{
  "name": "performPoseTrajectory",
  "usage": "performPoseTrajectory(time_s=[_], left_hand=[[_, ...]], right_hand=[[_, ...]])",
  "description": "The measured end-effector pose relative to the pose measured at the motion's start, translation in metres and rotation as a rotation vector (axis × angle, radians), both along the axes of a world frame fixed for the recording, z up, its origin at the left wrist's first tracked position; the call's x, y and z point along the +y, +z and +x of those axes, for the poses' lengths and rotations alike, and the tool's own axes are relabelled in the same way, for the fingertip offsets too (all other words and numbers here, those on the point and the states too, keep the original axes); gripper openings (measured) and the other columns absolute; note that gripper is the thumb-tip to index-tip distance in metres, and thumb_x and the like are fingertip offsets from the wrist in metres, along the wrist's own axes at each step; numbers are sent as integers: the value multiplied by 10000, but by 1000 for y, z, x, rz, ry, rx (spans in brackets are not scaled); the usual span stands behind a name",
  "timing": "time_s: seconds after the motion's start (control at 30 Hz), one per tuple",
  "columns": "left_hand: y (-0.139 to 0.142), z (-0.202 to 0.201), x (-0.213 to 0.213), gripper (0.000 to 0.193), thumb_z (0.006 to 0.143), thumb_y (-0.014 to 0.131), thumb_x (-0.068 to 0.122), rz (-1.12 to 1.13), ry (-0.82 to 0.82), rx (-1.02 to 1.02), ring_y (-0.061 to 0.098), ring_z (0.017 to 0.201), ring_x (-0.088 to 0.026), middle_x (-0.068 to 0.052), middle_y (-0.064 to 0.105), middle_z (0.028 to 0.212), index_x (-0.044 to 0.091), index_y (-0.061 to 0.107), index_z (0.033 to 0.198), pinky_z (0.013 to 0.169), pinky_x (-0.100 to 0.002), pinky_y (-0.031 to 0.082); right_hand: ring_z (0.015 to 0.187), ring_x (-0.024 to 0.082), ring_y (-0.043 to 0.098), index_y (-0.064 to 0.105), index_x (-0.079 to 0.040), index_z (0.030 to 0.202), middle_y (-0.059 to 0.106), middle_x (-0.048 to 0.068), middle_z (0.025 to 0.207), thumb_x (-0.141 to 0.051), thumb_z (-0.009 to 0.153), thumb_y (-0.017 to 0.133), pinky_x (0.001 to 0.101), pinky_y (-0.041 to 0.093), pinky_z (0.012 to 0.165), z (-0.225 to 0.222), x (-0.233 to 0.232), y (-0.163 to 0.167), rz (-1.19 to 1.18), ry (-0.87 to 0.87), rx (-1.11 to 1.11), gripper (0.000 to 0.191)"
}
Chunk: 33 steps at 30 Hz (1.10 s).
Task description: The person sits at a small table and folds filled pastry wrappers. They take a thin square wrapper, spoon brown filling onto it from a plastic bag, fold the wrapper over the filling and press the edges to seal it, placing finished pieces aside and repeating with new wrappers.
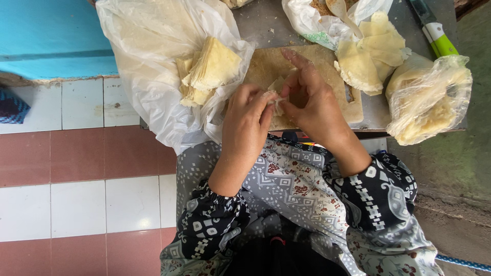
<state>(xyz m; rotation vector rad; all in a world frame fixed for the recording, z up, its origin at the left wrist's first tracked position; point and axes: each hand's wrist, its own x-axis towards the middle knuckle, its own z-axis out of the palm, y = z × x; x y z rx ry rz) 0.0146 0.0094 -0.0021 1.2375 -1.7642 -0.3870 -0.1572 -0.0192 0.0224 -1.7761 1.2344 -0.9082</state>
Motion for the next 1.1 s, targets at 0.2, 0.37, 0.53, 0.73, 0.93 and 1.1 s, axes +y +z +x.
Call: performPoseTrajectory(time_s=[0.2,0.37,0.53,0.73,0.93,1.1], left_hand=[[5,6,2,209,888,704,4,-2,-72,-35,613,1008,-317,-93,599,1081,49,736,1090,887,-429,513],[12,14,5,146,855,690,6,30,-143,-131,611,1037,-336,-106,616,1108,13,698,1001,894,-445,518],[21,16,5,189,871,725,62,39,-191,-160,604,1022,-341,-122,601,1080,13,697,1051,881,-469,507],[19,14,-2,207,960,702,105,-46,-214,-182,640,1039,-307,-77,621,1118,45,707,1158,885,-437,516],[14,11,-18,79,972,724,127,34,-204,-146,642,938,-307,-82,620,990,65,696,1012,815,-433,518],[11,9,-26,144,916,730,148,170,-169,-29,668,897,-261,-53,631,975,60,658,1005,770,-404,543]], right_hand=[[1058,229,623,437,-112,1581,748,-12,1049,-77,845,824,390,469,955,-16,10,21,-578,139,531,832],[1096,204,651,469,-132,1597,764,-4,1115,-179,882,831,357,443,972,-31,19,26,-915,279,903,803],[982,229,594,470,-113,1566,738,35,1054,-207,873,895,383,443,936,-22,15,0,-862,106,655,818],[858,234,656,315,-66,1600,687,30,940,-21,870,779,359,502,796,-9,17,-18,-201,-164,90,866],[907,230,687,359,-68,1598,724,65,988,58,900,747,356,533,853,-11,13,-11,-302,-77,97,808],[944,238,691,343,-54,1565,748,43,954,6,871,808,425,471,910,-11,13,-7,-550,-32,309,837]])
